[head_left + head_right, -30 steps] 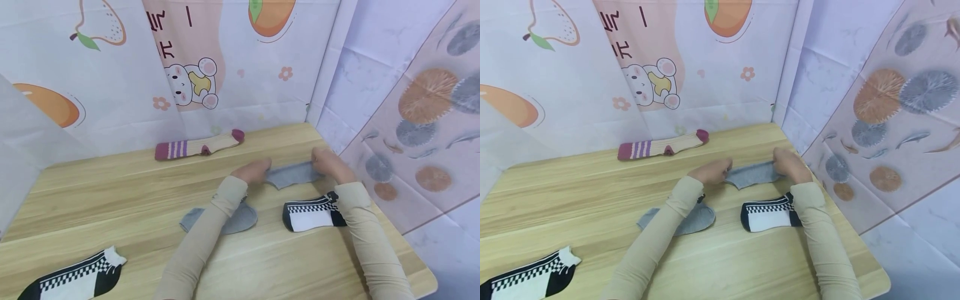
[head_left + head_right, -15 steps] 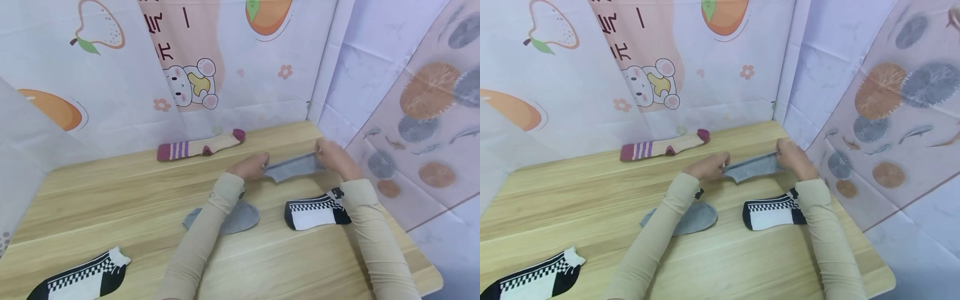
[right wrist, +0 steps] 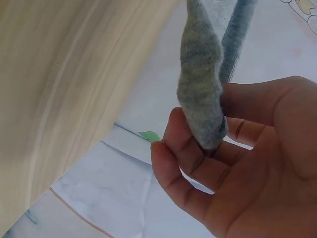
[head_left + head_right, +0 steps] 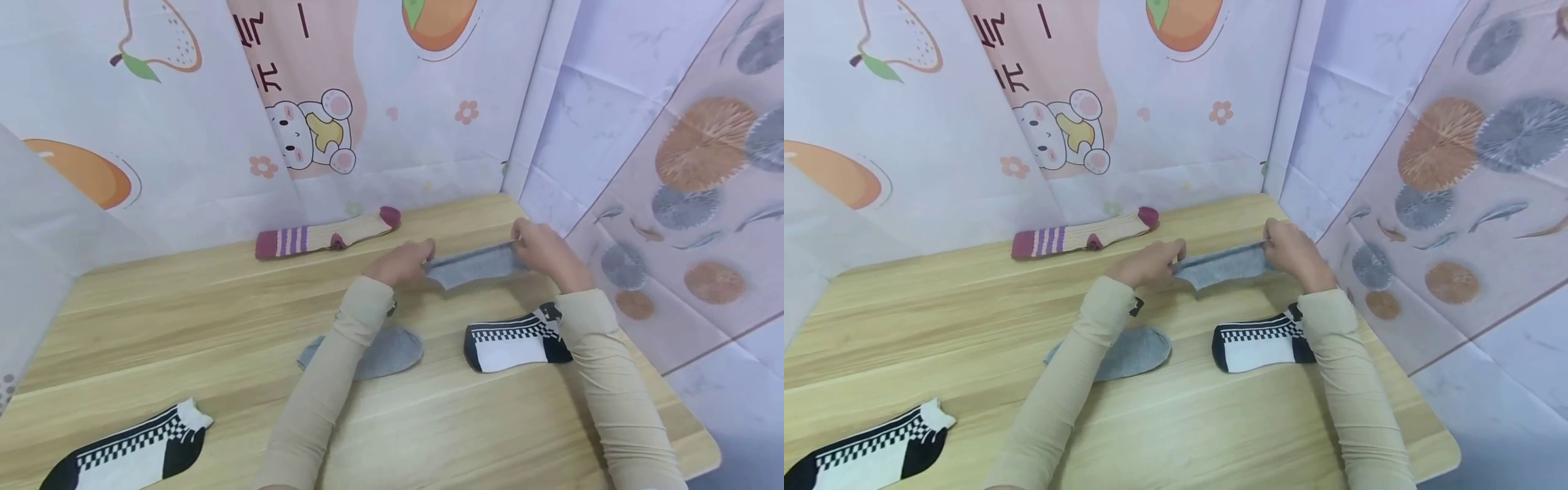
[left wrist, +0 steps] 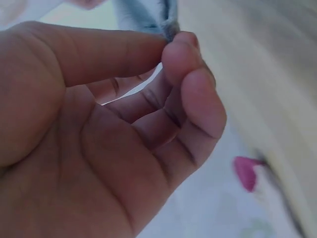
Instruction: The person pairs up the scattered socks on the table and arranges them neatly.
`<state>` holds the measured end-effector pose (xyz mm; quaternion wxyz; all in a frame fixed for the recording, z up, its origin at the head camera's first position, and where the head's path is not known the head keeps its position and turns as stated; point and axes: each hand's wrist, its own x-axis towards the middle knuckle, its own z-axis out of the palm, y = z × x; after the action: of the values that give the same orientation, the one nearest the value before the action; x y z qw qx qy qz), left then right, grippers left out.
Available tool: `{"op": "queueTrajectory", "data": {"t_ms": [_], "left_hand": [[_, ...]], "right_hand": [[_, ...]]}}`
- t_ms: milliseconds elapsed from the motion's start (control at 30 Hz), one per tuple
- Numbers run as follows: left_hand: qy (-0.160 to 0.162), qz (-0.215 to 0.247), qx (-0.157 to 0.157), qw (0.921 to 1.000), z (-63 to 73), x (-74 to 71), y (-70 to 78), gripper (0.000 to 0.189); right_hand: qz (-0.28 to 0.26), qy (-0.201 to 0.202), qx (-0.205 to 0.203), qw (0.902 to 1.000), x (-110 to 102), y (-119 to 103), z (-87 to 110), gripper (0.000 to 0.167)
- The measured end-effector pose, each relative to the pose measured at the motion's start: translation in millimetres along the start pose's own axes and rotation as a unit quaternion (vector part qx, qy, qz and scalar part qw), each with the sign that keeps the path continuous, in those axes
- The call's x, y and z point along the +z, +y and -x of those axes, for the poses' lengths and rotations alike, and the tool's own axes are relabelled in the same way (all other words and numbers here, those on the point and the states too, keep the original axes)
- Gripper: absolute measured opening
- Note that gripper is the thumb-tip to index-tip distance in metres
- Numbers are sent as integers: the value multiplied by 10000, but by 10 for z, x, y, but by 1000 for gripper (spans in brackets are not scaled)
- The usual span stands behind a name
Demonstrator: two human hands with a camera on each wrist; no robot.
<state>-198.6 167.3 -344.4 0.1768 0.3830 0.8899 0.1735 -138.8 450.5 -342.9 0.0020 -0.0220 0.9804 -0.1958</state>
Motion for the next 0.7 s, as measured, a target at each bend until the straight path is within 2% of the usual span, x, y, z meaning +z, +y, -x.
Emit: {"op": "queueTrajectory", "data": {"t_ms": [200,400,700], "left_hand": [[112,-79,143,9998,172,-146,94,27],[229,-87,147,9996,310,-220,88,27],[318,-93,212,9992,638,-210,-34,25]], "right_hand": [[-27,144,-215,9997,-16,-64,27,11],[23,305,-460,9985,-68,-137,58,9],[-22,-132,-799,9967,-71,-368,86,11]]}}
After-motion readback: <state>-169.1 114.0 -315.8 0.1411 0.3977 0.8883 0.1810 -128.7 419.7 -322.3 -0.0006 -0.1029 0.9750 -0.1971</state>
